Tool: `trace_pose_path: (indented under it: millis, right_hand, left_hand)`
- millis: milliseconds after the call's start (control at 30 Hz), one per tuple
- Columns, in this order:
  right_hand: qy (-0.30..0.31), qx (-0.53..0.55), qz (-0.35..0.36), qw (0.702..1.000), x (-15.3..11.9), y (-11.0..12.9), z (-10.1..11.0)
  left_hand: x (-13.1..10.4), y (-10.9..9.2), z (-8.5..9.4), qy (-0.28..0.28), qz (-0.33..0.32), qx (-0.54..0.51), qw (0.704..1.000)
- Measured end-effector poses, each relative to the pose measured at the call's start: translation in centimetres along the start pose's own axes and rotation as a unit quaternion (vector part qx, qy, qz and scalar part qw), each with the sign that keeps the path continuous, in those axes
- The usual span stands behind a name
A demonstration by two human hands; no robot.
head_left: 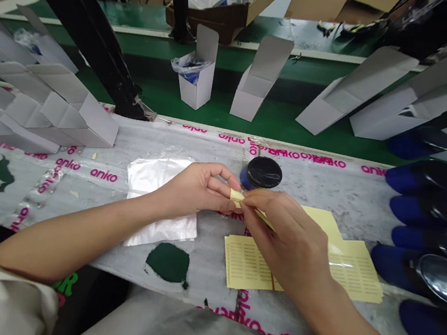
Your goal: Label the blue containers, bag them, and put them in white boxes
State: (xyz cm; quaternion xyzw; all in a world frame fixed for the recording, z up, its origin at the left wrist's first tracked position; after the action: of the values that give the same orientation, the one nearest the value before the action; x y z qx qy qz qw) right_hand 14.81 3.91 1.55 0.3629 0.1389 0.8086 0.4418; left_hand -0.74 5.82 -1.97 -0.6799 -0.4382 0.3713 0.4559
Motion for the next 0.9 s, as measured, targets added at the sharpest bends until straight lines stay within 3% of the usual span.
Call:
trace_pose_path:
  millis: [333,667,833,900]
  right_hand:
    - [0.013,-0.002,-0.041,0.999,-0.14,-0.48,-0.35]
    - [-0.006,-0.028,-0.004,1.0,-0.21,-0.03,0.1]
    - [-0.006,-0.03,-0.004,1.0,-0.26,-0.25,0.05]
    - [0.02,0.016,-0.049,0.998,-0.07,-0.54,-0.11]
  left_hand:
    - [-0.07,0.31,-0.05,-0.008,-0.007,0.007,1.0]
    - [-0.07,0.16,-0.38,-0.019,-0.004,0.012,1.0]
    - [-0.06,0.18,-0.24,-0.039,-0.012,0.061,0.997]
    - [-0.21,0.03,-0.23,-0.038,-0.045,0.107,0.993]
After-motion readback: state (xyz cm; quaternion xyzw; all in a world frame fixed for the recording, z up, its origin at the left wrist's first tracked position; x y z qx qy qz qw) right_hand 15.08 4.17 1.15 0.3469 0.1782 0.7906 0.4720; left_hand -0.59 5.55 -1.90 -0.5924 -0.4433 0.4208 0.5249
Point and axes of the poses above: each hand's wrist, its own x-axis towards the middle knuckle, its own z-axis out of the back of the hand, y = z × x, the point moved 5 cm from there along x, towards the middle knuckle, and after that the axes turned 14 degrees about -z, right-handed, at the moved point
